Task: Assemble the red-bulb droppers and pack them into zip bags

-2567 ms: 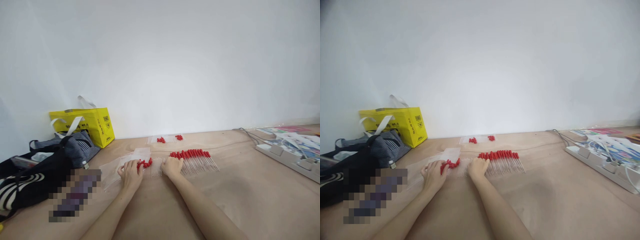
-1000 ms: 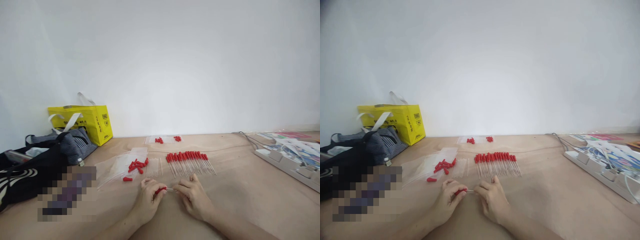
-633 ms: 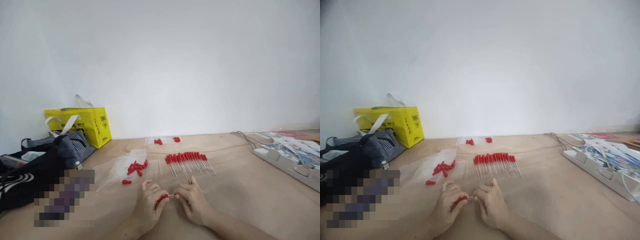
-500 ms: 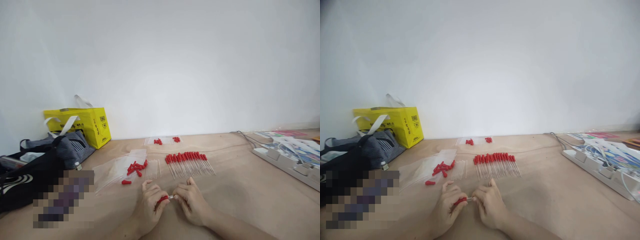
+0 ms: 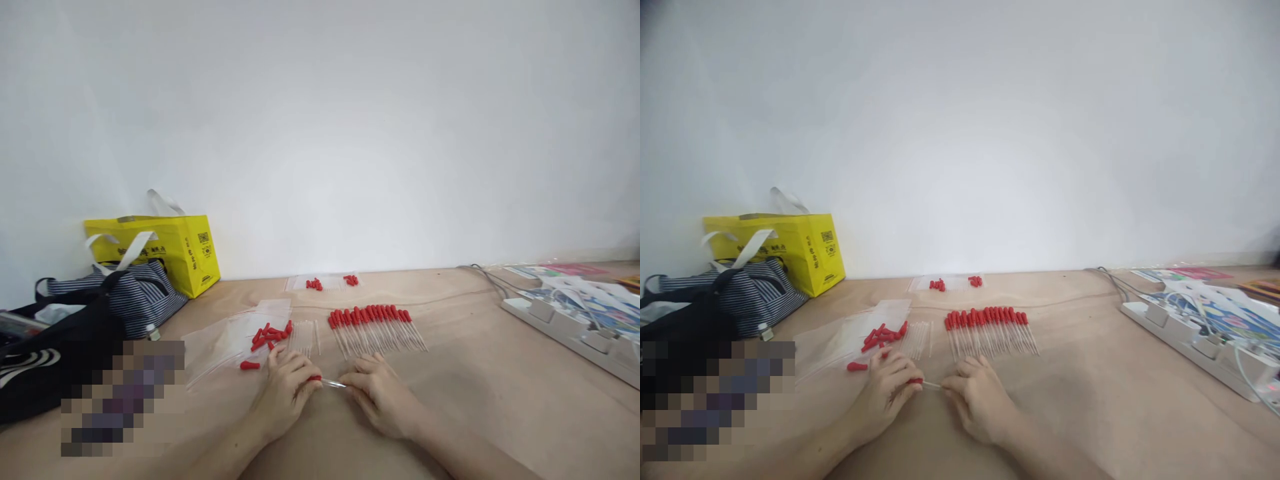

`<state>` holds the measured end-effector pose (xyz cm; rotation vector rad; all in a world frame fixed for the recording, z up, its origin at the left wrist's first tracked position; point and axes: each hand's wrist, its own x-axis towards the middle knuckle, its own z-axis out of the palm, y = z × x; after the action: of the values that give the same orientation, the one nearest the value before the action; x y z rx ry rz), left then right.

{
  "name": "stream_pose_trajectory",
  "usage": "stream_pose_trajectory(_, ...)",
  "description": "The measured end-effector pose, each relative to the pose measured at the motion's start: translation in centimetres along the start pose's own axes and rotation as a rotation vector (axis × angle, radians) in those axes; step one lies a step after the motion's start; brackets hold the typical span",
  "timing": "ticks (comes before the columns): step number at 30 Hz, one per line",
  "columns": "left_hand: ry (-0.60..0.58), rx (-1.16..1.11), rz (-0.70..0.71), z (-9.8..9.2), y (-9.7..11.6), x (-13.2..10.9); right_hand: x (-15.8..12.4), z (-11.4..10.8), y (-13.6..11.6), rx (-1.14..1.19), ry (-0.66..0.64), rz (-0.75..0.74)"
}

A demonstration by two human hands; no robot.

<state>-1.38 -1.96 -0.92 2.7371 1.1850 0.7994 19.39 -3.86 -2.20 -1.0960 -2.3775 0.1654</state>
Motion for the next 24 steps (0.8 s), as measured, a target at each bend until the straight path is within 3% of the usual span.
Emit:
stream_pose_trajectory(8, 0.005, -0.007, 0.031, 0.6, 0.2, -0.7, -0.3, 1.9, -0.3, 0.019, 0.053, 0.030)
stream_pose_trajectory(16, -0.041, -0.020, -0.012, 0.6, 0.1, -0.4, 0.1, 1.4, -0.3, 0.010, 0.007, 0.069)
stream_pose_trajectory(19, 0.017, 0.016, -0.106, 0.0, -0.8, -0.2, 1.0, 1.1, -0.4, -0.023, 0.023, 0.110)
stream_pose_trajectory(22, 0.126, 0.083, -0.297, -1.5, -2.7, -0.4, 2.9, 1.4, -0.4, -0.082, 0.104, 0.320)
stream_pose_trajectory(24, 0.122, 0.087, -0.415, -2.8, -4.4, -0.8, 4.6, 1.8, -0.2, -0.138, 0.162, 0.464)
